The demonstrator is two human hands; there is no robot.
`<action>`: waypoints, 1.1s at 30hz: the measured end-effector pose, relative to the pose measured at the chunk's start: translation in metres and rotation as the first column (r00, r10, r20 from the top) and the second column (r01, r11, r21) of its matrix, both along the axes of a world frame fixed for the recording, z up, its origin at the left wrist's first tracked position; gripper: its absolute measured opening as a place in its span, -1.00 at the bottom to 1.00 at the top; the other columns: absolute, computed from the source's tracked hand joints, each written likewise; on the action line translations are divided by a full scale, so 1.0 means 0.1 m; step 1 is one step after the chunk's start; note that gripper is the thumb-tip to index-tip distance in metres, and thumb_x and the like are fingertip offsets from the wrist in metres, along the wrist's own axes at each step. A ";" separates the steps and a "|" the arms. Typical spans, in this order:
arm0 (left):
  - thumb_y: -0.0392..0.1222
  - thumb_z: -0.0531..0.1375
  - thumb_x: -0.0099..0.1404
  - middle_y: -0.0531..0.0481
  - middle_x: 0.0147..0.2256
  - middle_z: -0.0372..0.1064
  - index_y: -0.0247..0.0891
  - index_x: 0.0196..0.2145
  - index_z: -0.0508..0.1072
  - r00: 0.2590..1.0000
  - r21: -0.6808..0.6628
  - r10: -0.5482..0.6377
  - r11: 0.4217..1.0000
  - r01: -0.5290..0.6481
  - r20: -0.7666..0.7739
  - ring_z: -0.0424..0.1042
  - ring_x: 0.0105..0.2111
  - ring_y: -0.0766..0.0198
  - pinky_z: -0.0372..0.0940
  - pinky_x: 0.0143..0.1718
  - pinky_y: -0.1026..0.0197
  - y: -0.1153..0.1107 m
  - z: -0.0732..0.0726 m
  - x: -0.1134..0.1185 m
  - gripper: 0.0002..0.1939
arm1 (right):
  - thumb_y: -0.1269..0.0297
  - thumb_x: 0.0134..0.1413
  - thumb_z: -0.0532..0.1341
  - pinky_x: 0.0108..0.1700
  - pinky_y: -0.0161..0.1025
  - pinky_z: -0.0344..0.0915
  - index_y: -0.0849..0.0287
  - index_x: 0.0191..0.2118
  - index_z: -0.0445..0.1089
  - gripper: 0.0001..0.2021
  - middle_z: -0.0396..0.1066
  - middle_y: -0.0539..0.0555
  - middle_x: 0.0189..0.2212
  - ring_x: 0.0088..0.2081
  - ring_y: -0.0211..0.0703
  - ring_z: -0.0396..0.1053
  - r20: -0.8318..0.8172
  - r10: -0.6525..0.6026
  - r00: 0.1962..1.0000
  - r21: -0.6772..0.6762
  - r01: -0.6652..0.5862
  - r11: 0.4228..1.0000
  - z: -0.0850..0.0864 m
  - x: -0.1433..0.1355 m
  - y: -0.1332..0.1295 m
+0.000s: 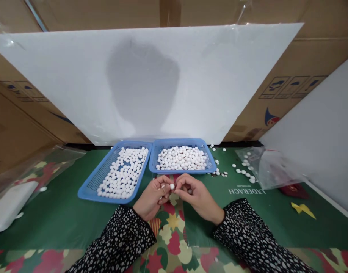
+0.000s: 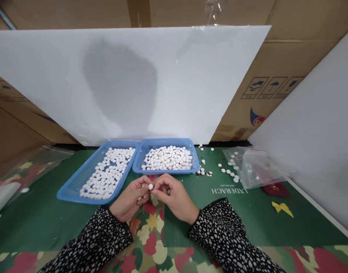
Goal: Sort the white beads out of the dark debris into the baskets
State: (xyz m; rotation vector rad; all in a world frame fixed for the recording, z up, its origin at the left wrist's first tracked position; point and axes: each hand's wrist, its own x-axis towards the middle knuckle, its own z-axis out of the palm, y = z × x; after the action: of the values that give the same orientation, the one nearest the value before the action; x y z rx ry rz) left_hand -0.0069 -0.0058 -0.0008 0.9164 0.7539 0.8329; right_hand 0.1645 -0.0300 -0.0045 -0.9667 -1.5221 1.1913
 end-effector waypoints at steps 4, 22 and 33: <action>-0.11 0.33 0.15 0.18 -0.65 0.13 -0.31 -0.43 0.35 1.000 0.011 0.016 1.000 -0.016 -0.026 -0.11 -0.67 0.52 -0.23 -0.66 0.39 -0.01 0.01 0.01 -0.74 | 0.35 0.15 0.23 -0.39 -0.33 0.11 0.15 -0.37 0.33 -0.92 0.24 -0.05 -0.36 -0.44 -0.30 0.15 0.023 -0.017 1.000 0.033 0.016 0.999 0.00 -0.01 -0.01; -0.09 0.33 0.13 0.18 -0.63 0.08 -0.31 -0.44 0.44 0.966 0.211 0.129 0.974 -0.081 -0.225 -0.03 -0.64 0.49 -0.10 -0.61 0.39 -0.03 0.01 0.00 -0.77 | 0.39 0.15 0.24 -0.42 -0.34 0.10 0.16 -0.38 0.35 -0.92 0.29 -0.05 -0.38 -0.46 -0.30 0.15 0.090 -0.087 0.992 0.071 0.081 0.994 -0.03 -0.03 -0.03; -0.04 0.34 0.10 0.14 -0.63 0.16 -0.31 -0.43 0.47 0.950 0.253 0.168 0.962 -0.101 -0.262 0.08 -0.64 0.43 0.00 -0.62 0.38 -0.07 0.04 0.01 -0.74 | 0.29 0.12 0.27 -0.45 -0.33 0.05 0.14 -0.40 0.31 -0.87 0.22 -0.08 -0.50 -0.51 -0.28 0.09 0.109 -0.165 0.980 0.092 0.155 0.984 -0.03 -0.04 -0.06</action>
State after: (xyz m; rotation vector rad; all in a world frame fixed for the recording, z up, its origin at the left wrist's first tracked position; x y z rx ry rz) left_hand -0.0058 -0.0127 0.0029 1.2250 0.9881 0.9384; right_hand 0.1605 -0.0360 -0.0078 -1.0972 -1.5407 0.9647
